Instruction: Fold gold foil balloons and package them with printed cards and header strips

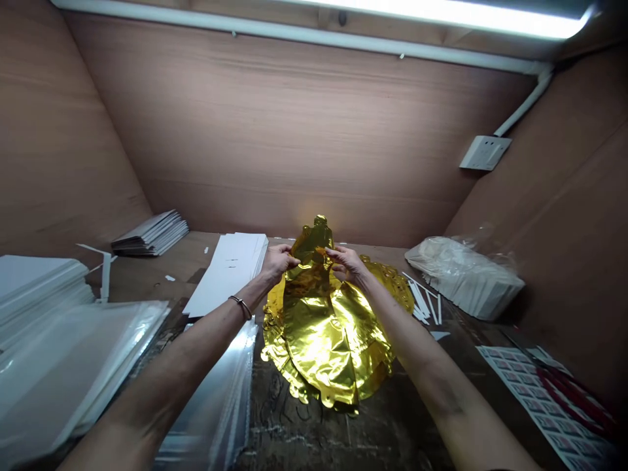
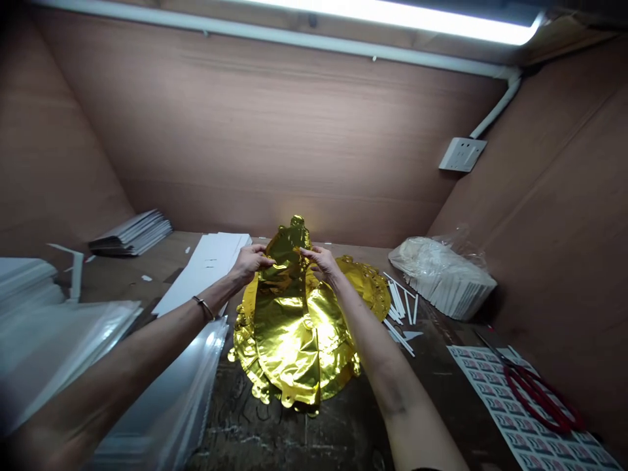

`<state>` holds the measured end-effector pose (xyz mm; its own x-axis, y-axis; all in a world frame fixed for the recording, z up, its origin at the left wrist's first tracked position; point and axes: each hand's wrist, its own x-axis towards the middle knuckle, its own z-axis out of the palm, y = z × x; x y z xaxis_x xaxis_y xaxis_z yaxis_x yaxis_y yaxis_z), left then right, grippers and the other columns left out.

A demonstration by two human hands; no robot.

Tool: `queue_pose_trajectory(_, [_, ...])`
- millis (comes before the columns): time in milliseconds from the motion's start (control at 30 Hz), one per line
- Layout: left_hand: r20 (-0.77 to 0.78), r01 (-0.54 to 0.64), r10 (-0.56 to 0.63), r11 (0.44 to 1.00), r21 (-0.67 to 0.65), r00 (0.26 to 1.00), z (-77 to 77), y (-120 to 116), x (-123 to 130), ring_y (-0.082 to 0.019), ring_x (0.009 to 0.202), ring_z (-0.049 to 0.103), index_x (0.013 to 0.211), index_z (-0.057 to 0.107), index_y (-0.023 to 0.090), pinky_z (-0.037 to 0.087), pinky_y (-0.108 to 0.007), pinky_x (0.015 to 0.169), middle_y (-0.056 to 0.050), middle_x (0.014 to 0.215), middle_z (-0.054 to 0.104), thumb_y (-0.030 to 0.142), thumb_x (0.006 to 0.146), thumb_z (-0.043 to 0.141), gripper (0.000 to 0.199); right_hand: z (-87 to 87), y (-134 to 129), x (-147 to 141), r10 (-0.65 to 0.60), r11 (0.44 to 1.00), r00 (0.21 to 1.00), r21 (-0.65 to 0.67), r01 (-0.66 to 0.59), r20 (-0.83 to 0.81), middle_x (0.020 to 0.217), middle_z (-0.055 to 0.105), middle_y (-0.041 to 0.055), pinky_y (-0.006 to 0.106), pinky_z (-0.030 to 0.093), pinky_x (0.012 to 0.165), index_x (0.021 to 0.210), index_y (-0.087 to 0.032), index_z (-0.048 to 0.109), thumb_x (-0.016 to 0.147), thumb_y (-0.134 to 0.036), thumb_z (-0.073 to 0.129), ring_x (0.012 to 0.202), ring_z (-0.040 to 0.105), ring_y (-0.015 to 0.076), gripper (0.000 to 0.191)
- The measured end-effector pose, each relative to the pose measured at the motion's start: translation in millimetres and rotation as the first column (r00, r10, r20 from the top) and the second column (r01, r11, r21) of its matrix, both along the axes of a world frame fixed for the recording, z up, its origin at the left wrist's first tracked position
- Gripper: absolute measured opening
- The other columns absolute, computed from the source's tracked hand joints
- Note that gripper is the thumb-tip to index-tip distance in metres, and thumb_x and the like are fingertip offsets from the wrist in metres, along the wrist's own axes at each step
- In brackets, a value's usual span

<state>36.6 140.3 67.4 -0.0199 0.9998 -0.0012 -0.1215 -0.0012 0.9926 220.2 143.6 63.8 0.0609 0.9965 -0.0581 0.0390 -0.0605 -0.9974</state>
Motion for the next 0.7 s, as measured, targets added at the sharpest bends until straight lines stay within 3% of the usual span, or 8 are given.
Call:
queue_pose_trajectory(100, [0.032,0.046,-0.046,0.999,-0.012,0.998,-3.3,3,2,-0.008,0.039,0.048,0.058,0.051,0.012,0.041,-0.021,0.041,0.006,0.045,0.051,0.004,0.036,0.065,0.027,-1.1,16,-4,0.061,0.998,0.981,0.007,-0.061,-0.182,0.079,0.065,0.0069,0.021,0.043,0.050,0.079,-0.013,0.060,0.047,-0.032,0.071,0.062,0.057,0.0129,0.039])
queue_pose_trajectory(200, [0.027,0.073,-0.072,0.997,-0.021,0.997,-7.2,10,3,-0.009,0.042,0.050,0.060,0.050,0.012,0.043,-0.022,0.043,0.005,0.047,0.052,0.004,0.037,0.066,0.029,-0.8,26,-5,0.072,0.997,0.965,0.021,-0.069,-0.251,0.065,0.064,0.0050,0.022,0.044,0.048,0.068,-0.011,0.061,0.044,-0.025,0.073,0.053,0.055,0.0115,0.030])
queue_pose_trajectory(333, [-0.139,0.054,-0.054,0.999,-0.007,0.989,-5.4,17,4,-0.014,0.053,0.055,0.069,0.051,0.011,0.047,-0.028,0.052,-0.001,0.059,0.056,0.009,0.042,0.069,0.032,-3.0,34,-1,0.033,0.999,0.968,0.018,-0.030,-0.247,0.056,0.063,0.0016,0.023,0.045,0.048,0.060,-0.012,0.058,0.040,-0.019,0.074,0.049,0.054,0.0112,0.026])
queue_pose_trajectory(400, [-0.291,-0.021,0.049,0.995,0.099,0.955,-3.3,9,4,-0.019,0.068,0.058,0.081,0.052,0.011,0.047,-0.033,0.063,-0.006,0.074,0.059,0.016,0.048,0.070,0.038,-5.7,37,1,0.017,1.000,0.971,0.011,-0.014,-0.239,0.053,0.062,0.0004,0.023,0.044,0.046,0.058,-0.013,0.058,0.038,-0.018,0.074,0.046,0.053,0.0108,0.026])
queue_pose_trajectory(467, [-0.486,0.023,0.148,0.945,0.327,0.861,-5.4,-13,6,-0.023,0.089,0.053,0.094,0.050,0.011,0.043,-0.037,0.076,-0.012,0.095,0.056,0.025,0.059,0.065,0.041,-9.1,38,1,0.003,1.000,0.972,0.001,-0.003,-0.236,0.051,0.061,-0.0007,0.022,0.042,0.044,0.057,-0.013,0.059,0.036,-0.018,0.074,0.044,0.051,0.0096,0.027])
queue_pose_trajectory(533, [-0.699,0.309,0.151,0.818,0.486,0.700,-15.0,-44,9,-0.024,0.107,0.042,0.102,0.048,0.013,0.035,-0.039,0.088,-0.013,0.112,0.048,0.032,0.071,0.053,0.037,-12.6,37,0,-0.005,1.000,0.973,0.012,0.008,-0.233,0.050,0.060,-0.0018,0.021,0.041,0.044,0.057,-0.012,0.060,0.036,-0.019,0.074,0.043,0.050,0.0084,0.026])
queue_pose_trajectory(633, [-0.916,0.694,0.044,0.638,0.334,0.400,-40.4,-90,14,-0.026,0.119,0.026,0.106,0.047,0.014,0.023,-0.043,0.096,-0.014,0.124,0.038,0.044,0.077,0.042,0.042,-15.2,29,-3,-0.006,0.993,0.986,0.116,0.026,-0.169,0.051,0.060,-0.0030,0.021,0.040,0.047,0.061,-0.012,0.063,0.039,-0.021,0.072,0.046,0.051,0.0080,0.025])
queue_pose_trajectory(700, [-0.970,0.776,0.013,0.597,0.203,0.244,-56.6,-107,14,-0.028,0.121,0.020,0.112,0.043,0.014,0.017,-0.045,0.097,-0.015,0.126,0.035,0.049,0.077,0.038,0.050,-13.6,14,-4,0.013,0.975,0.996,0.222,0.006,-0.085,0.051,0.059,-0.0037,0.022,0.041,0.051,0.060,-0.013,0.064,0.045,-0.024,0.070,0.049,0.051,0.0086,0.020])
